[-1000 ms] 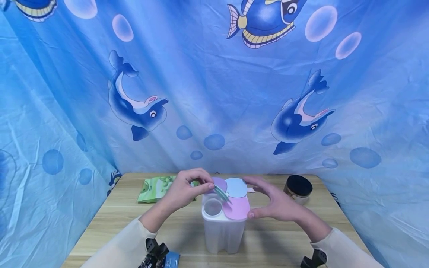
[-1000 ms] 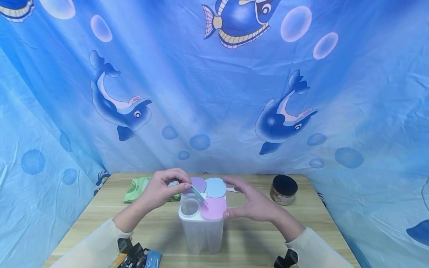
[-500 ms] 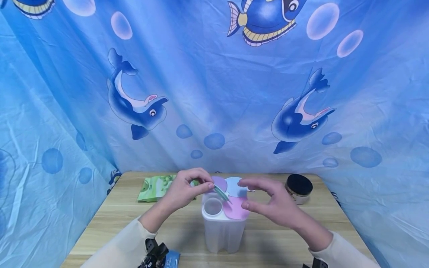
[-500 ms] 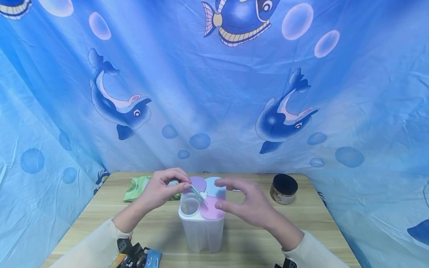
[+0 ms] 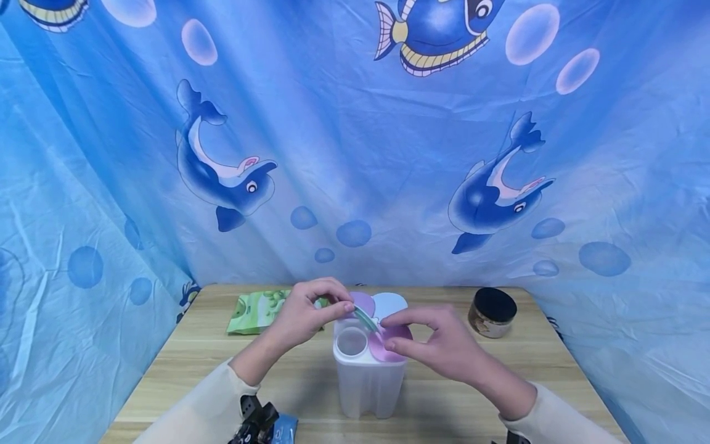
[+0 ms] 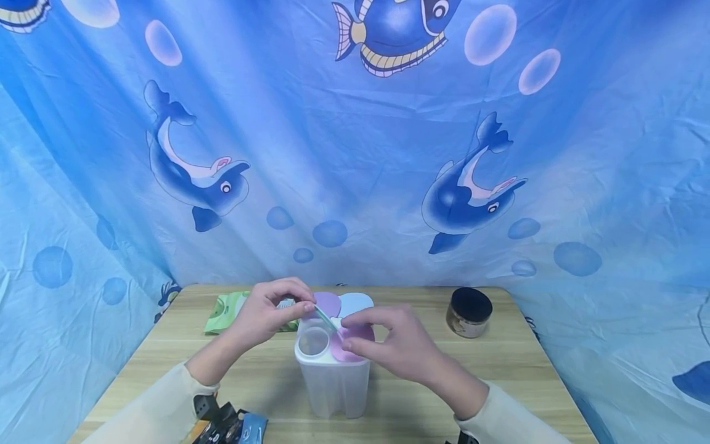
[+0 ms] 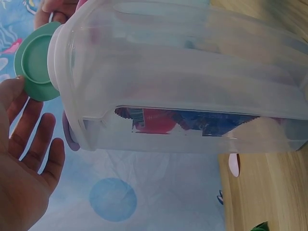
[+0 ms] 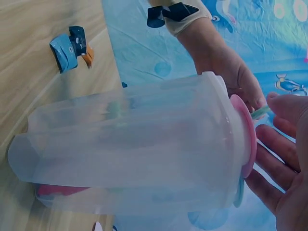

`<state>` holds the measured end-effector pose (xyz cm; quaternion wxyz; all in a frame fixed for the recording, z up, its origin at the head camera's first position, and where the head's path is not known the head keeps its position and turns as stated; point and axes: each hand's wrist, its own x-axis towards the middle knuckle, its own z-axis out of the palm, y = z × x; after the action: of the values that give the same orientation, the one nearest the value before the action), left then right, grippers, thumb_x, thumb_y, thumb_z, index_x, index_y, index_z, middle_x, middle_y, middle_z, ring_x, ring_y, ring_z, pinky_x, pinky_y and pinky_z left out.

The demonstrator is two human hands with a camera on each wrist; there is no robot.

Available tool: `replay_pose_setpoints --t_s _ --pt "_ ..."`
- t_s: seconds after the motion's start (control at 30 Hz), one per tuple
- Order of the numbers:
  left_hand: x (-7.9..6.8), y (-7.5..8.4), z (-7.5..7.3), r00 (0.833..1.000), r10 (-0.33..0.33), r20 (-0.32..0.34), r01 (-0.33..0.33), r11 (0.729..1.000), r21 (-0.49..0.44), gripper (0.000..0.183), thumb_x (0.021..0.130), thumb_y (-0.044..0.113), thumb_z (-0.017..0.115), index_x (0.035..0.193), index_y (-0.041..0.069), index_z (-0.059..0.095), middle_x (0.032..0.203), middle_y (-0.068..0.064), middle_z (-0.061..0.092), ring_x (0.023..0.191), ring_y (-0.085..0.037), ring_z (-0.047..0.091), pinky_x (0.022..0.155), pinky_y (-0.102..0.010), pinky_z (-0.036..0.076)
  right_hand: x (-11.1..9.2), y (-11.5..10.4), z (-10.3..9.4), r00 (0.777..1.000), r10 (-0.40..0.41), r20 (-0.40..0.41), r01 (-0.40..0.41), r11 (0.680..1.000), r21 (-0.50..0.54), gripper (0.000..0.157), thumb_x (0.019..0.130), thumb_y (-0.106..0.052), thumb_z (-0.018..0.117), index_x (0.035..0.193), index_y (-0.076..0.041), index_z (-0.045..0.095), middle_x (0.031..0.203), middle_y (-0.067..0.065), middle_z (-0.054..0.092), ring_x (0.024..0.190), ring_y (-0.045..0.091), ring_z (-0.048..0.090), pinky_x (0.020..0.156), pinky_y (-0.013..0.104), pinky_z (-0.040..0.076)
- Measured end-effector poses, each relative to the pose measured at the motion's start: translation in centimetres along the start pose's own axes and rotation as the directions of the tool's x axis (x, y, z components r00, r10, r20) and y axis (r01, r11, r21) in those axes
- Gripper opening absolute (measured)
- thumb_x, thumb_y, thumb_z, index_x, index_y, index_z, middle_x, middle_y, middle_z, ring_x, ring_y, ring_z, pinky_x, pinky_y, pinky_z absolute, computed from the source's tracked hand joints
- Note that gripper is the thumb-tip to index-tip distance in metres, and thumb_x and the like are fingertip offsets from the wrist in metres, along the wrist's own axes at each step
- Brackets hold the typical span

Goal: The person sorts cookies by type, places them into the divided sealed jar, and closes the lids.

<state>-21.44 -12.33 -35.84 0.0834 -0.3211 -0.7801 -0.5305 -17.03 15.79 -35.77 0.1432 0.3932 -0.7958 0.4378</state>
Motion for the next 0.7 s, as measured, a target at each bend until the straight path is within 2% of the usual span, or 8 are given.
replay_pose_setpoints --t_s 0.23,0.53,0.7 --pt "0.07 0.06 0.07 1.000 -0.014 -0.001 0.014 1.000 0.013 0.006 0.093 0.020 0.078 0.095 0.026 0.078 0.094 0.007 0.073 0.085 -0.017 0.065 0.074 -0.031 0.055 0.17 0.12 0.51 1.000 0.017 -0.012 -0.017 1.000 -0.014 0.022 0.088 -0.025 0.083 0.109 -0.024 0.080 0.100 -0.014 0.078 0.087 0.004 0.072 0.078 0.028 0.058" --pt "0.20 0.15 0.05 1.000 -0.005 -0.003 0.005 1.000 0.010 0.007 0.093 0.019 0.078 0.095 0.025 0.078 0.095 0.007 0.073 0.083 -0.016 0.065 0.073 -0.030 0.055 0.54 -0.14 0.75 0.999 -0.001 -0.036 0.001 1.000 -0.009 0.012 0.089 -0.017 0.081 0.101 -0.019 0.082 0.088 -0.011 0.077 0.076 0.003 0.067 0.069 0.028 0.058" --pt "0.03 0.11 -0.21 1.000 0.000 0.008 0.000 1.000 0.002 0.006 0.093 0.019 0.078 0.098 0.021 0.079 0.097 0.006 0.074 0.084 -0.017 0.065 0.072 -0.030 0.056 0.62 -0.15 0.87 0.999 -0.009 -0.049 0.009 1.000 0.000 0.010 0.089 -0.016 0.081 0.099 -0.018 0.082 0.084 -0.013 0.075 0.072 0.003 0.065 0.065 0.028 0.057"
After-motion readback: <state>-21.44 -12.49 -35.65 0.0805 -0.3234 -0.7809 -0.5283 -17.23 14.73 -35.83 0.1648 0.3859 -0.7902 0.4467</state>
